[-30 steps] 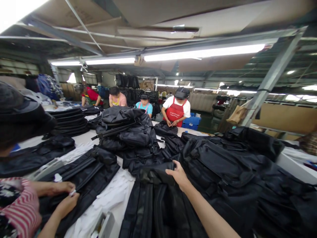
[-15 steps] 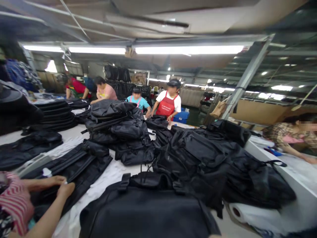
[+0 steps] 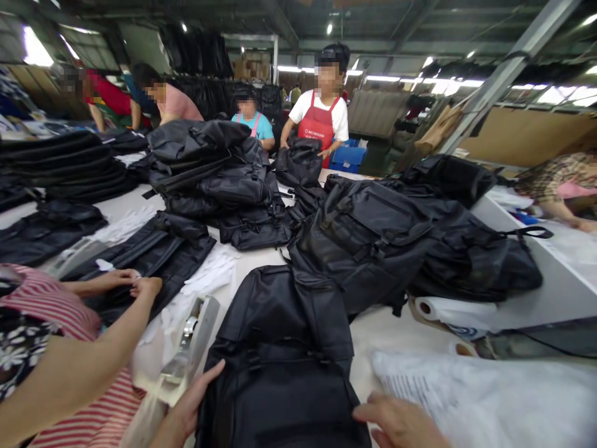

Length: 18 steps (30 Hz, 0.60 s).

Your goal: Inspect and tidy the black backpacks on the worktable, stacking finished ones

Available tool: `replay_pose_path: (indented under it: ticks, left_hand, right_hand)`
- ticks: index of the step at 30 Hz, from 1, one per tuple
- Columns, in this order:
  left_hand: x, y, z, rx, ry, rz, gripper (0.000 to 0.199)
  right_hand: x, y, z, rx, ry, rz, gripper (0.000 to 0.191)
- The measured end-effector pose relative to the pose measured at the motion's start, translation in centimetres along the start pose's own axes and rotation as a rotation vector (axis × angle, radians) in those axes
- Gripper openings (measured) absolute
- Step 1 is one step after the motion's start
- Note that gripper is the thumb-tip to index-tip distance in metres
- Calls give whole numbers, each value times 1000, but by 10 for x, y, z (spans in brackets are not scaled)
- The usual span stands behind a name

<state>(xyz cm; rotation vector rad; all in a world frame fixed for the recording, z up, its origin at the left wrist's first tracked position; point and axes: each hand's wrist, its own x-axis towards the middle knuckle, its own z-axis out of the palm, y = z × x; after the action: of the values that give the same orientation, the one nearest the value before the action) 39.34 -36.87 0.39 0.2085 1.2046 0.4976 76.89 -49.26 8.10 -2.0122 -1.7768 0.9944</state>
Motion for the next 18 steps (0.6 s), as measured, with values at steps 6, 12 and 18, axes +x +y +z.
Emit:
replay_pose_path:
  ticks: [6, 12, 18]
  left_hand:
    - [33, 0, 14, 43, 182, 303, 25]
    - [59, 19, 14, 485, 325, 478, 31]
    - [10, 26, 39, 1206, 500, 998, 44]
  right_hand:
    - [75, -71, 22, -243, -66, -314, 50]
    - [35, -60, 92, -454, -89, -454, 23]
    - [-13, -61, 108, -363, 271, -682, 11]
